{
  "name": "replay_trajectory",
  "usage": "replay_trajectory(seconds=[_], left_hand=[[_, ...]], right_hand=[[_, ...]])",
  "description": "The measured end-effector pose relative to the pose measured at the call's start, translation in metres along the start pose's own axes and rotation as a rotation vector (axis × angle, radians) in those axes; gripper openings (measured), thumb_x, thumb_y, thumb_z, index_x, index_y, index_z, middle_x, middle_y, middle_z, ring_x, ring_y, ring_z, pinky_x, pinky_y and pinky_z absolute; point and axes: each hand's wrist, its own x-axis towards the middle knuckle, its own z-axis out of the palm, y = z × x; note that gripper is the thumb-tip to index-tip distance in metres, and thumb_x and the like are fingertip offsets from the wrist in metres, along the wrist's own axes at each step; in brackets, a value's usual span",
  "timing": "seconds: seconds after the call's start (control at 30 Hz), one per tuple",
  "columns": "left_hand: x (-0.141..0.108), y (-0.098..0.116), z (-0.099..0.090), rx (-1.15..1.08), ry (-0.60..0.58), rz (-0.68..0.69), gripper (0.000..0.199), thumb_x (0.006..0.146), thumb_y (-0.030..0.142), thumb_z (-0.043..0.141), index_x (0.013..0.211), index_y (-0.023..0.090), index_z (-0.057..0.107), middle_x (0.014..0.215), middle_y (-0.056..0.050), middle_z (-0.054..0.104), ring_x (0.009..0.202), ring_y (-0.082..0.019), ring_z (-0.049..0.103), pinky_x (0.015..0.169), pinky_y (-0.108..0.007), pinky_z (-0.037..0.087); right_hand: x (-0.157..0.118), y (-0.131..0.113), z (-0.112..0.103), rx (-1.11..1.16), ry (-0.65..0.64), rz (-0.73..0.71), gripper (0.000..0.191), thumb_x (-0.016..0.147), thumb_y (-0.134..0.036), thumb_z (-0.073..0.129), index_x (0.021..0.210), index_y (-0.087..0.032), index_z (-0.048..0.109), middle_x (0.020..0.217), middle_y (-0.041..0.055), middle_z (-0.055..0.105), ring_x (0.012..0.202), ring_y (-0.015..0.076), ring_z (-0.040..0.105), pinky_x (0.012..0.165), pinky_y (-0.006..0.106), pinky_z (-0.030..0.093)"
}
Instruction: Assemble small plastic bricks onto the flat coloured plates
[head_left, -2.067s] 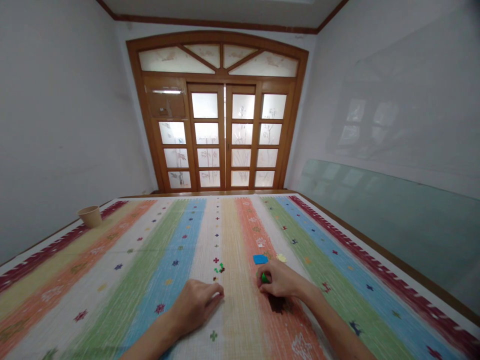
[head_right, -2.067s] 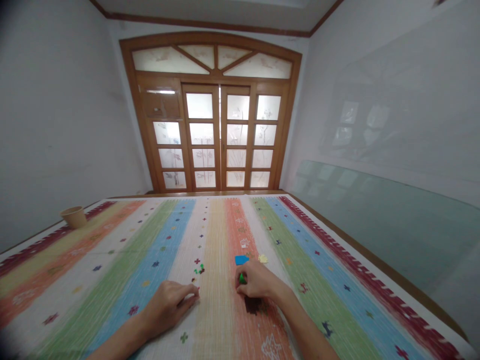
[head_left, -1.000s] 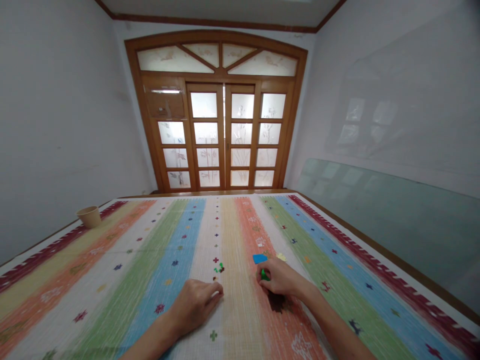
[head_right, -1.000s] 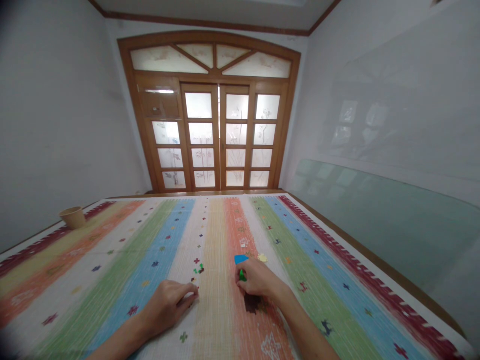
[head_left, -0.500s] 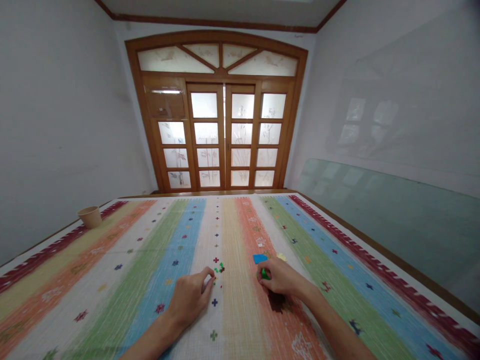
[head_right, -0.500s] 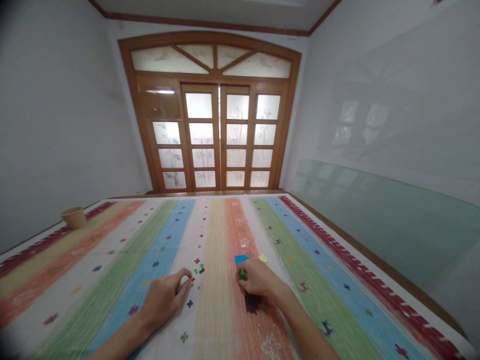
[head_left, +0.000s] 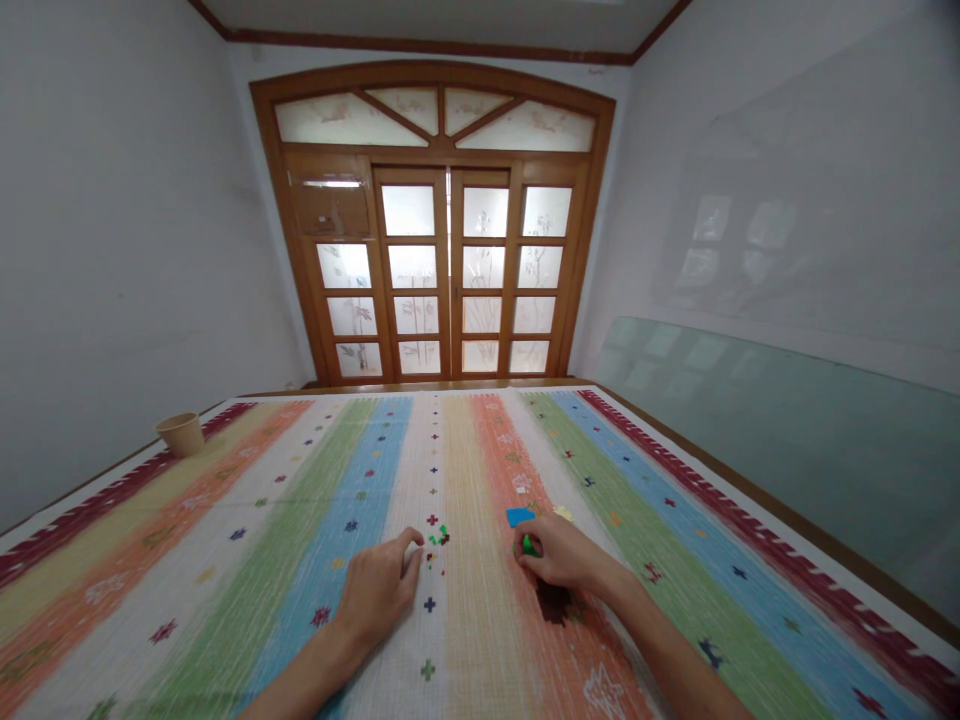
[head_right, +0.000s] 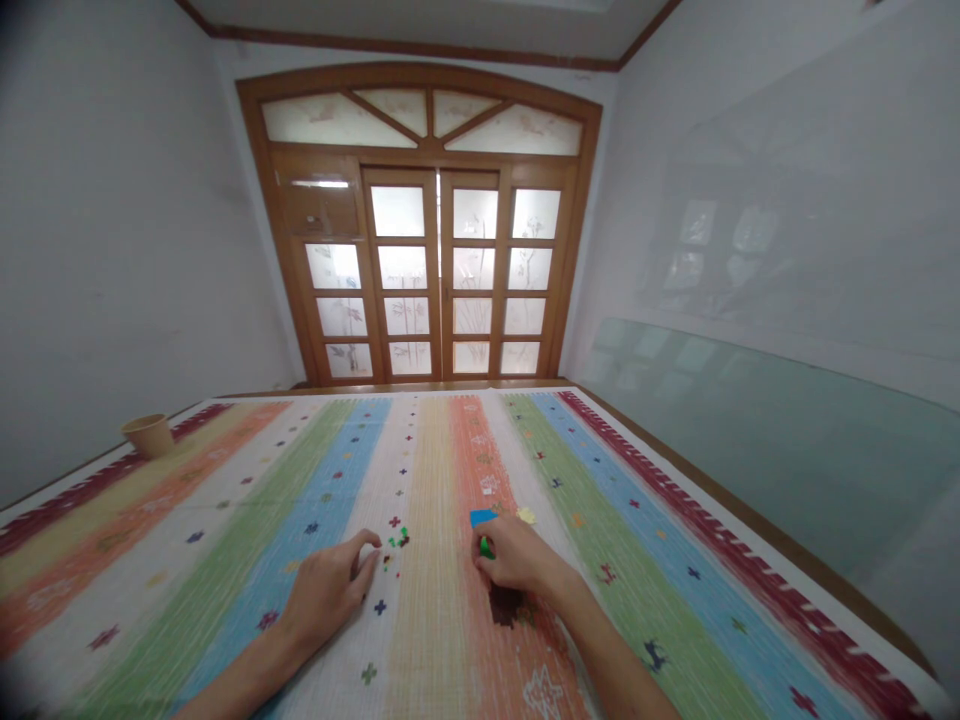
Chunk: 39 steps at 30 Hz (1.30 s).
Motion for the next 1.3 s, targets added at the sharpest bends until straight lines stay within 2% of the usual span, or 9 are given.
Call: replay_trajectory(seconds=[0.23,0.43,0.73,0.97,1.3], left_hand=[[0.0023,-0.0026,0.0011,-0.036,-0.041,0.059,0.034,0.100,0.031,0.038,0.122,0.027,0.064,0.104,-0.005,0.075,0.092,-0.021,0.071,0.076,-0.027,0.047],[0.0023,-0.0035,0.0024,0.001,-0.055,0.087,0.034,0.100,0.030,0.039,0.119,0.030,0.067,0.094,-0.003,0.074,0.084,-0.021,0.070,0.071,-0.027,0.047],[0.0017,-0.0022,0.0008,-0.038,-0.025,0.036,0.026,0.094,0.026,0.045,0.098,0.023,0.070,0.089,-0.004,0.075,0.080,-0.021,0.070,0.069,-0.026,0.045],[0.0017,0.0003,-0.0007,-0.037,-0.017,0.001,0.025,0.094,0.027,0.046,0.104,0.023,0.068,0.078,-0.004,0.074,0.077,-0.021,0.070,0.068,-0.026,0.043],[0.0021,0.0022,-0.0021,-0.033,-0.049,-0.015,0.020,0.093,0.028,0.050,0.099,0.024,0.069,0.089,-0.004,0.076,0.083,-0.021,0.071,0.069,-0.026,0.043]], right_hand=[[0.0004,-0.0009,0.0002,-0.013,0.038,0.009,0.015,0.074,-0.014,0.063,0.082,-0.020,0.074,0.068,0.0012,0.065,0.064,0.0140,0.053,0.057,0.023,0.028],[0.0014,-0.0019,-0.0003,-0.031,0.060,0.014,0.015,0.075,-0.015,0.063,0.085,-0.020,0.074,0.070,0.0019,0.066,0.065,0.0144,0.054,0.059,0.024,0.028],[0.0015,-0.0053,-0.0028,-0.042,0.057,0.022,0.015,0.075,-0.014,0.062,0.083,-0.020,0.073,0.070,0.0018,0.066,0.065,0.0145,0.054,0.059,0.024,0.028],[0.0005,-0.0067,-0.0040,-0.042,0.060,0.026,0.015,0.075,-0.013,0.061,0.083,-0.020,0.072,0.068,0.0004,0.064,0.063,0.0137,0.051,0.059,0.024,0.027],[0.0009,-0.0093,-0.0043,-0.046,0.083,0.016,0.015,0.075,-0.013,0.062,0.084,-0.020,0.072,0.072,0.0024,0.065,0.067,0.0151,0.054,0.060,0.024,0.028]])
